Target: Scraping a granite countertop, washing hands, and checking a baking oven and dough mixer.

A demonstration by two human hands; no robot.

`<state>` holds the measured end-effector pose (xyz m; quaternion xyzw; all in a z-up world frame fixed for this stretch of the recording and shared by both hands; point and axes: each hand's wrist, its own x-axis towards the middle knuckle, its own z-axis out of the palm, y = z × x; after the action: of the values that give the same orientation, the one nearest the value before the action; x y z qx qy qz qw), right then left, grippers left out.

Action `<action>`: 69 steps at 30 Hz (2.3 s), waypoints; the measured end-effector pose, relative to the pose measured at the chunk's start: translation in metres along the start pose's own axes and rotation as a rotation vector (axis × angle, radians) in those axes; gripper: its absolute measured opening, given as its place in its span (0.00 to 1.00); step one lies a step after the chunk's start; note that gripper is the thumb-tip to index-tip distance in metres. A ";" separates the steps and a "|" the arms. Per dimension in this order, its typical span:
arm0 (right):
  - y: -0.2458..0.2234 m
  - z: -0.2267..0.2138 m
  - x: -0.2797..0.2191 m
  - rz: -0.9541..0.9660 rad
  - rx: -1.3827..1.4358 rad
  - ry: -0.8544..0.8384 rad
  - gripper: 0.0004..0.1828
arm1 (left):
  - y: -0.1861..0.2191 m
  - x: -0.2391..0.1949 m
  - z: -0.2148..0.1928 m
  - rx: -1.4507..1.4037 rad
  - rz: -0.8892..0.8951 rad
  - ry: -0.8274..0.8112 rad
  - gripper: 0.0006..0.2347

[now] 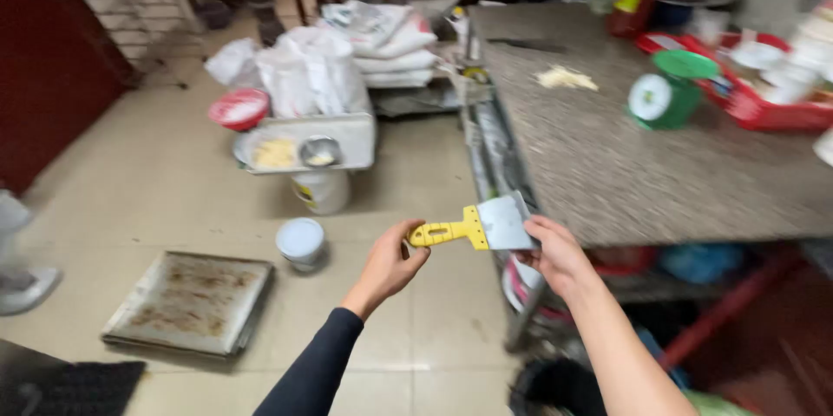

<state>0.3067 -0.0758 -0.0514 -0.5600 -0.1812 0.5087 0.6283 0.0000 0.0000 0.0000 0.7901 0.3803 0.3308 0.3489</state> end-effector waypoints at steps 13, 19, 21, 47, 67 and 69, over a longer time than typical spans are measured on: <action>-0.021 0.149 0.285 0.107 -0.044 -0.074 0.16 | -0.185 0.226 -0.057 -0.352 -0.116 -0.019 0.22; -0.077 0.211 0.456 0.141 -0.029 -0.161 0.14 | -0.217 0.381 -0.089 -0.484 -0.304 0.042 0.26; -0.097 0.235 0.502 0.127 -0.028 -0.260 0.13 | -0.228 0.425 -0.094 -0.562 -0.323 0.149 0.30; -0.303 0.281 1.047 -0.057 0.281 -0.220 0.15 | -0.438 1.095 0.053 -0.576 -0.196 -0.284 0.15; -0.362 0.256 1.440 0.054 -0.082 -0.035 0.13 | -0.671 1.466 0.112 0.075 -0.253 -0.094 0.21; -0.375 0.256 1.459 0.160 -0.224 0.099 0.11 | -0.699 1.499 0.107 0.245 -0.267 -0.086 0.23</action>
<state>0.8740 1.3398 -0.1387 -0.6637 -0.1603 0.5055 0.5276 0.5628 1.5411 -0.2335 0.7824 0.5041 0.1987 0.3069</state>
